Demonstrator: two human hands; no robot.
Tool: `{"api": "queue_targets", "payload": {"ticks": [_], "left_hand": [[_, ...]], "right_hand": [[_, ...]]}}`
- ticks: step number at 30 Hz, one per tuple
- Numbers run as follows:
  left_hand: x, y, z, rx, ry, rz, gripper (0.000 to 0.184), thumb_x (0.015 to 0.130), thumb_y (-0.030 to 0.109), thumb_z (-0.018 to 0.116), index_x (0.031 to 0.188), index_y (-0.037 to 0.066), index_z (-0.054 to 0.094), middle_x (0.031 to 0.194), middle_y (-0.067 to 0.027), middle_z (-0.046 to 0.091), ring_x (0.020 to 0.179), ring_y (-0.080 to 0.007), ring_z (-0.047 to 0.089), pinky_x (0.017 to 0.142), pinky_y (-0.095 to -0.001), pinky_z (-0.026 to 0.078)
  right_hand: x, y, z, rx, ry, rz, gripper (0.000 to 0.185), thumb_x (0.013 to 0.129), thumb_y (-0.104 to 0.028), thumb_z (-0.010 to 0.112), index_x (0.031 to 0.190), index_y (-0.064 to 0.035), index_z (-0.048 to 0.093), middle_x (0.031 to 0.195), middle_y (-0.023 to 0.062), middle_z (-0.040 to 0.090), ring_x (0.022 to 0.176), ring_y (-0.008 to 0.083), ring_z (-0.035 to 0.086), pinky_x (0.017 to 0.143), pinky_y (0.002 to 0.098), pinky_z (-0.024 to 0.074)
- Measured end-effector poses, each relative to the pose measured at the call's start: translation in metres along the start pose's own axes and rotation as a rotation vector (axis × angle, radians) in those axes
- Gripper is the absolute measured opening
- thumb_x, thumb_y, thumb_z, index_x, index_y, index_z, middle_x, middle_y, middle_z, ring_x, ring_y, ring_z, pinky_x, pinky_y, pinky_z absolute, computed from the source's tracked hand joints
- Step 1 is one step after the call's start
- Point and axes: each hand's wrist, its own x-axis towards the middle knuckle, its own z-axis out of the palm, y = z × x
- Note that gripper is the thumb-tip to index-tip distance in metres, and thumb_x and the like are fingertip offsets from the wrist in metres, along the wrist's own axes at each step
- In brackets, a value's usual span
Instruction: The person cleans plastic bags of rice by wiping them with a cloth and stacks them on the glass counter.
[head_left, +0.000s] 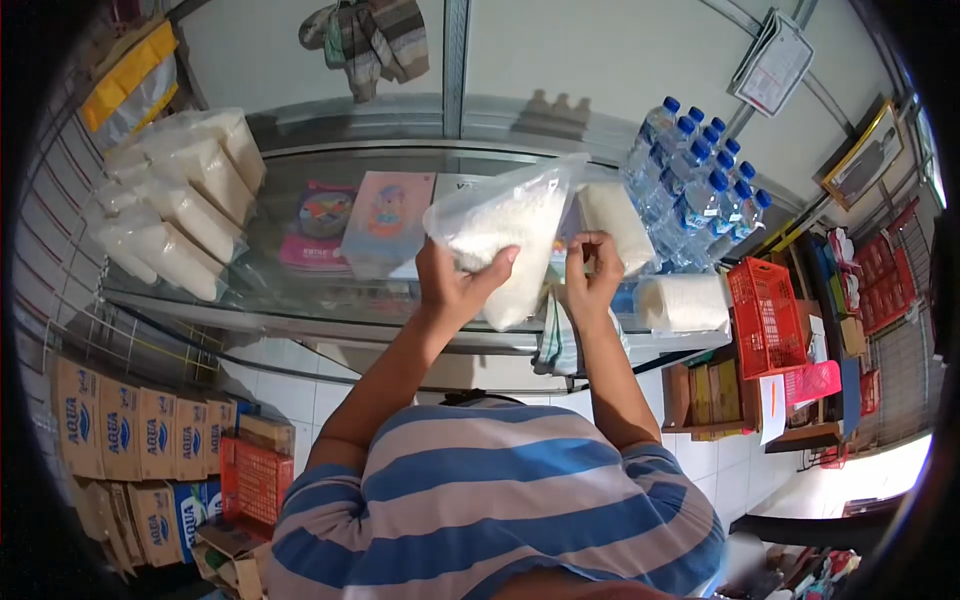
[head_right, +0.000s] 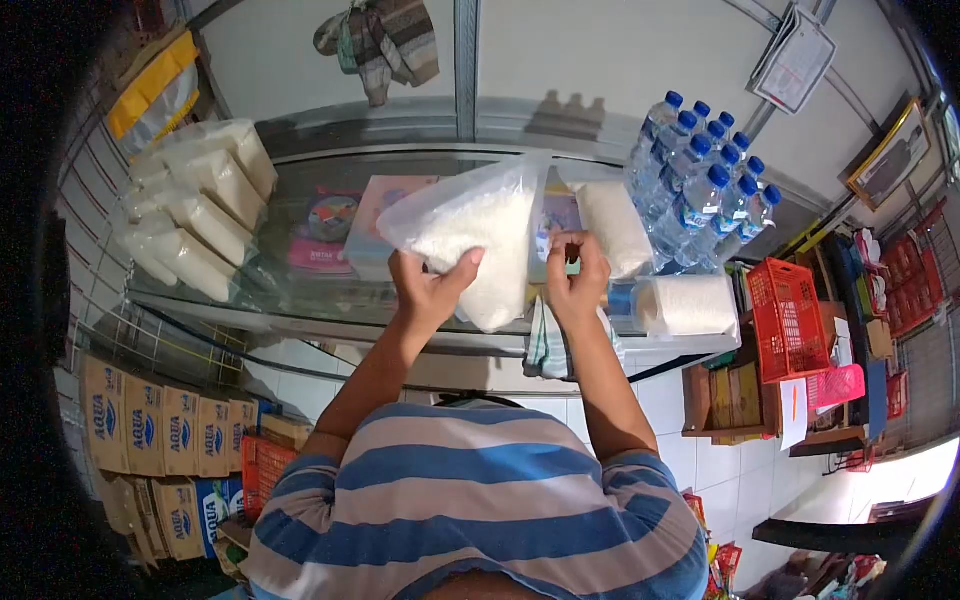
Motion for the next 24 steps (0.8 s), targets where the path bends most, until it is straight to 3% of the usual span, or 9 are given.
{"api": "queue_targets", "payload": {"ticks": [4, 7, 10, 12, 15, 17, 19, 20, 24], "left_hand": [[0.003, 0.002, -0.011, 0.068, 0.025, -0.039, 0.047, 0.069, 0.007, 0.078, 0.109, -0.005, 0.057, 0.089, -0.0151, 0.068, 0.071, -0.0246, 0.065, 0.062, -0.0327, 0.052], [0.01, -0.006, -0.025, -0.006, -0.032, -0.145, 0.05, 0.069, 0.009, 0.078, 0.111, -0.005, 0.056, 0.09, -0.0152, 0.068, 0.072, -0.0257, 0.066, 0.064, -0.0329, 0.053], [-0.003, -0.014, -0.02, -0.1, -0.035, -0.276, 0.055, 0.068, 0.01, 0.079, 0.114, -0.005, 0.054, 0.093, -0.0159, 0.068, 0.074, -0.0268, 0.066, 0.066, -0.0327, 0.053], [-0.019, -0.024, -0.009, -0.067, 0.035, -0.074, 0.062, 0.067, 0.012, 0.08, 0.12, -0.005, 0.052, 0.098, -0.0181, 0.066, 0.077, -0.0292, 0.065, 0.069, -0.0346, 0.053], [-0.043, -0.04, -0.003, -0.015, 0.054, -0.021, 0.065, 0.067, 0.014, 0.081, 0.122, -0.005, 0.051, 0.1, -0.019, 0.065, 0.078, -0.0305, 0.065, 0.07, -0.0358, 0.052], [-0.048, -0.047, -0.002, 0.03, 0.064, 0.047, 0.069, 0.066, 0.017, 0.081, 0.123, -0.005, 0.05, 0.102, -0.0198, 0.065, 0.079, -0.0318, 0.065, 0.071, -0.0371, 0.052], [-0.048, -0.048, -0.005, 0.029, 0.051, 0.031, 0.07, 0.066, 0.018, 0.081, 0.124, -0.005, 0.05, 0.103, -0.02, 0.064, 0.08, -0.0323, 0.065, 0.072, -0.0374, 0.052], [-0.048, -0.048, -0.006, 0.021, 0.037, 0.013, 0.071, 0.066, 0.019, 0.082, 0.124, -0.005, 0.049, 0.103, -0.0202, 0.064, 0.08, -0.0328, 0.064, 0.072, -0.0378, 0.052], [-0.052, -0.049, -0.007, 0.011, -0.005, -0.02, 0.073, 0.065, 0.021, 0.082, 0.125, -0.005, 0.049, 0.104, -0.0205, 0.064, 0.081, -0.0335, 0.064, 0.073, -0.0384, 0.051]], "right_hand": [[0.009, -0.038, -0.039, -0.246, -0.277, 0.21, 0.025, 0.08, -0.01, 0.063, 0.102, 0.0008, 0.06, 0.086, 0.0125, 0.06, 0.071, 0.0204, 0.054, 0.065, 0.0282, 0.0439], [-0.028, -0.027, -0.066, -0.802, -0.467, 0.103, 0.038, 0.079, -0.023, 0.068, 0.108, 0.0009, 0.061, 0.101, 0.0178, 0.062, 0.084, 0.0349, 0.06, 0.07, 0.0417, 0.0474], [-0.058, 0.006, -0.078, -0.975, -0.515, 0.031, 0.034, 0.079, -0.026, 0.069, 0.1, -0.0003, 0.062, 0.092, 0.0184, 0.064, 0.077, 0.034, 0.061, 0.069, 0.0434, 0.0483], [-0.059, 0.01, -0.079, -0.835, -0.57, 0.377, 0.025, 0.082, -0.024, 0.067, 0.091, -0.0003, 0.062, 0.078, 0.0176, 0.065, 0.067, 0.0355, 0.06, 0.064, 0.044, 0.0476], [-0.031, -0.006, -0.075, -0.641, -0.502, 0.434, 0.022, 0.086, -0.022, 0.064, 0.082, -0.0005, 0.06, 0.067, 0.0168, 0.062, 0.058, 0.0315, 0.055, 0.059, 0.0415, 0.0455], [-0.009, -0.005, -0.078, -0.453, -0.259, 0.228, 0.025, 0.093, -0.023, 0.057, 0.081, -0.0016, 0.056, 0.066, 0.0109, 0.057, 0.056, 0.0211, 0.048, 0.056, 0.0355, 0.0425], [0.025, -0.041, -0.071, -0.241, 0.151, 0.205, 0.029, 0.1, -0.026, 0.049, 0.081, -0.0045, 0.052, 0.064, 0.0033, 0.049, 0.056, 0.0133, 0.039, 0.056, 0.029, 0.0398], [0.038, -0.044, -0.075, -0.24, 0.271, 0.111, 0.031, 0.103, -0.03, 0.044, 0.095, -0.0037, 0.057, 0.08, 0.0039, 0.058, 0.068, 0.0094, 0.048, 0.063, 0.0259, 0.0399], [0.079, -0.104, -0.032, 0.228, 0.497, -0.387, 0.027, 0.104, -0.025, 0.041, 0.103, -0.0016, 0.054, 0.102, 0.008, 0.058, 0.081, 0.0147, 0.053, 0.076, 0.0251, 0.041]]}}
